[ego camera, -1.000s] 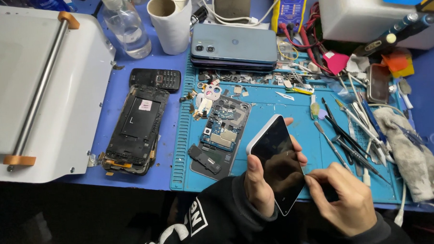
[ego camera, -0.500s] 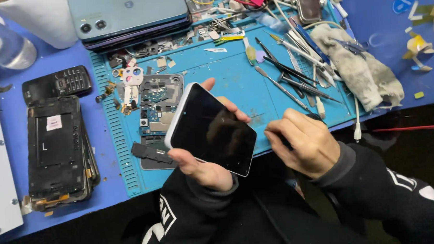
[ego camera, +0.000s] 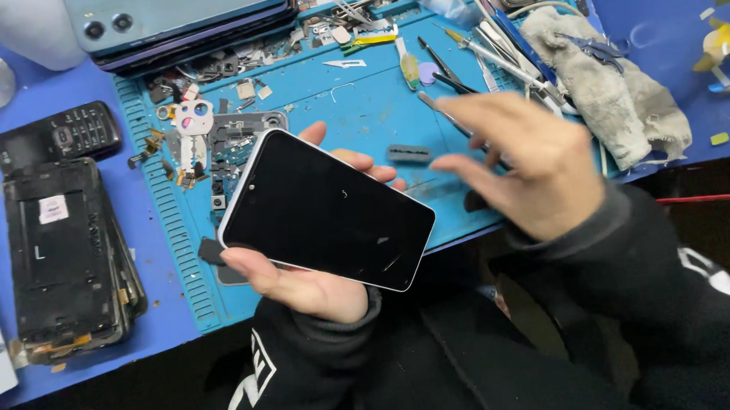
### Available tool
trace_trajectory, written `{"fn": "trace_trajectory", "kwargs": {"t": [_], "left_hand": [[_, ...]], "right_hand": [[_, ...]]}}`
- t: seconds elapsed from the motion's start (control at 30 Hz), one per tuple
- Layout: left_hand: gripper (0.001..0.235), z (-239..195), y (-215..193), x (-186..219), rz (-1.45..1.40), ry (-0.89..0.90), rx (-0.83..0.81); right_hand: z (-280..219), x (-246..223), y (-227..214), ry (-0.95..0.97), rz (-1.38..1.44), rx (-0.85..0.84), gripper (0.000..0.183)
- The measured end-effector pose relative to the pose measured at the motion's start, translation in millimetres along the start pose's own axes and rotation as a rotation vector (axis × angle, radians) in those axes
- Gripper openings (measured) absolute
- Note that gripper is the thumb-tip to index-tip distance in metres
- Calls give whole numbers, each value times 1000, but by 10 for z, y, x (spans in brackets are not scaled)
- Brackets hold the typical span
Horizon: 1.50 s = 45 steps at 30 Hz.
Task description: The recorder is prying open the screen of a smartphone using a blade and a thin prying tool.
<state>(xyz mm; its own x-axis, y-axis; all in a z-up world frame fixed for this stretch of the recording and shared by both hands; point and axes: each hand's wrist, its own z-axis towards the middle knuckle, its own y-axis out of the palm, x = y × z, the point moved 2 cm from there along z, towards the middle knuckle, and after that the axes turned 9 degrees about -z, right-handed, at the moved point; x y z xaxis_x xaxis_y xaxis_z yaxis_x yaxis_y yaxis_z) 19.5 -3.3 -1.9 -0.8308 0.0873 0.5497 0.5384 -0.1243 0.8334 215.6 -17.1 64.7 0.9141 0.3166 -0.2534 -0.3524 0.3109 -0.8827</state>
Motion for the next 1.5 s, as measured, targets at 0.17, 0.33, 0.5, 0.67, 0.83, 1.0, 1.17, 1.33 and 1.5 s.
{"fn": "trace_trajectory", "kwargs": {"t": [0.17, 0.33, 0.5, 0.67, 0.83, 1.0, 1.17, 1.33, 1.5], "left_hand": [[135, 25, 74, 57, 132, -30, 42], [135, 20, 14, 34, 109, -54, 54], [135, 2, 64, 36, 136, -53, 64], [124, -31, -21, -41, 1, -19, 16], [114, -47, -42, -114, -34, 13, -5], [113, -53, -44, -106, -39, 16, -13], [111, -38, -36, -114, -108, 7, 7], [109, -12, 39, -58, -42, 29, 31], [111, -3, 64, -49, -29, 17, 54]], "right_hand": [[-290, 551, -531, -106, -378, 51, 29], [-449, 723, -548, 157, -279, -408, 34], [-329, 219, -211, -78, -220, -333, 33], [-404, 290, 3, -61, -261, -320, 31], [-477, 522, 115, -29, -224, -390, 36], [-418, 551, 104, 7, -203, -480, 34], [-231, 302, 37, 82, -23, -244, 27], [167, -115, 191, 367, 540, -119, 14], [295, -228, 273, 130, 275, -138, 22]]}}
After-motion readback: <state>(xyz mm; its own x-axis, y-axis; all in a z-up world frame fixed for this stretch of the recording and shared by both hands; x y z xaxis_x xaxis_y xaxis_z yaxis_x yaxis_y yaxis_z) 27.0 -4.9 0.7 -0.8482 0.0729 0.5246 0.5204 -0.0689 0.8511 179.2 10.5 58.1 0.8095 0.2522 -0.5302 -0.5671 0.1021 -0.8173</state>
